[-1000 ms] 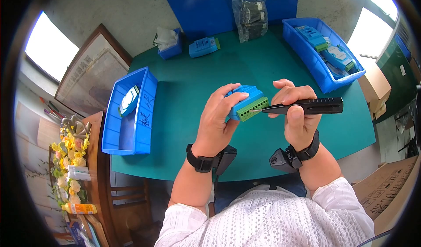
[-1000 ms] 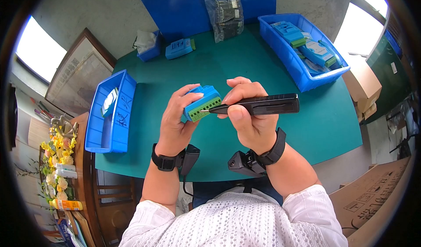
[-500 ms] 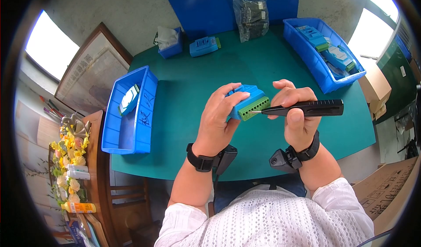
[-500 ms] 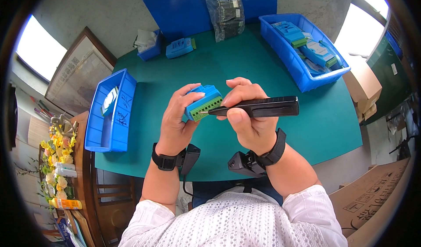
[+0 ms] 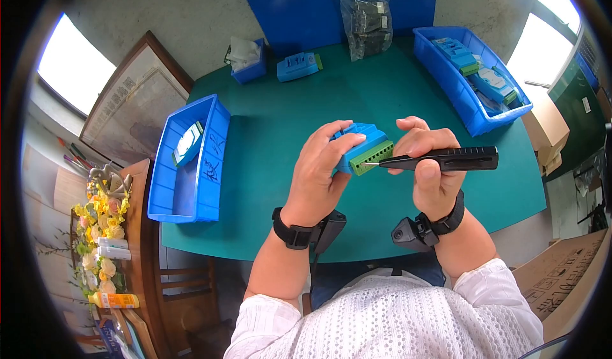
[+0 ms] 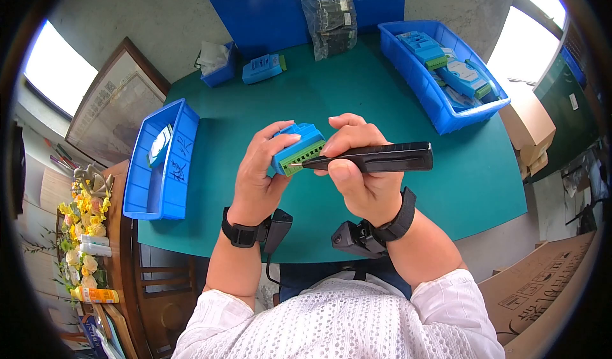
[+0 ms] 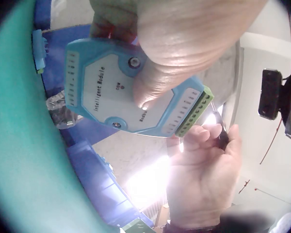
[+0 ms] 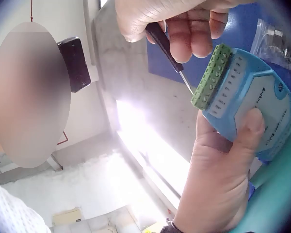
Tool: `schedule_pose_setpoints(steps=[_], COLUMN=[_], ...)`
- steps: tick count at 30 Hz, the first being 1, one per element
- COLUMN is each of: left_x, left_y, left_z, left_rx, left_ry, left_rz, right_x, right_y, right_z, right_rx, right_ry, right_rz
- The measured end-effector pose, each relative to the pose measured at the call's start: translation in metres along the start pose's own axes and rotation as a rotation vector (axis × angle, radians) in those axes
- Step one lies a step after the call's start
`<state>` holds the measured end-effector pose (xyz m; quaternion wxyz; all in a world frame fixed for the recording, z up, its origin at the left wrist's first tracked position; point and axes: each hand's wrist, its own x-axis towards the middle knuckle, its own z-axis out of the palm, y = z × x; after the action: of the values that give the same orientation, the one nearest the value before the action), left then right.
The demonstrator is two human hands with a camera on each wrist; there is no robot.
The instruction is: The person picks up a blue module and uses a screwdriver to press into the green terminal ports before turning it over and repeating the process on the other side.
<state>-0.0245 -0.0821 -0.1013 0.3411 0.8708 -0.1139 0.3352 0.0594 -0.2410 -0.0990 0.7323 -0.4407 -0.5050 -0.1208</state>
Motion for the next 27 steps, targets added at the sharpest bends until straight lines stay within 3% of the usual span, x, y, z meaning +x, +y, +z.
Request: schedule_pose_setpoints(steps=[8,12,14,17,19,23,24,27], left_x=[-0.001,-0.001,-0.001,-0.003,-0.007,-0.002,-0.001,-0.005], left_y=[0.000,-0.001,-0.001,-0.002,-0.006,-0.002,-0.005,-0.022], left_z=[0.000,0.000,-0.001,0.001,0.003,-0.009,-0.006,-0.012], left_rx=[0.040,0.011,-0.035,-0.265,-0.666,-1.391,-1.434,-1.879], left_ry=[-0.007,-0.001,0.014,0.097,0.194,0.294,0.395,0.204], left_rz=[-0.006,-0.005,-0.020,-0.157,-0.340,-0.704,-0.744,-0.735], right_x=[-0.001,0.001,0.004,0.008,0.009,0.011,0.012,0.012], right_y=[-0.002,0.000,0.000,0.001,0.003,0.004,0.003,-0.001], right_z=[0.003,0.000,-0.002,-0.006,-0.007,-0.009,-0.008,-0.002], right_rx=[-0.012,-0.006,0.044,0.101,0.182,0.266,0.275,0.272], right_ry=[-0.018,-0.041,0.078,0.236,0.352,0.385,0.395,0.388], right_rz=[0.037,-0.031,-0.020,0.023,0.099,0.215,0.223,0.247])
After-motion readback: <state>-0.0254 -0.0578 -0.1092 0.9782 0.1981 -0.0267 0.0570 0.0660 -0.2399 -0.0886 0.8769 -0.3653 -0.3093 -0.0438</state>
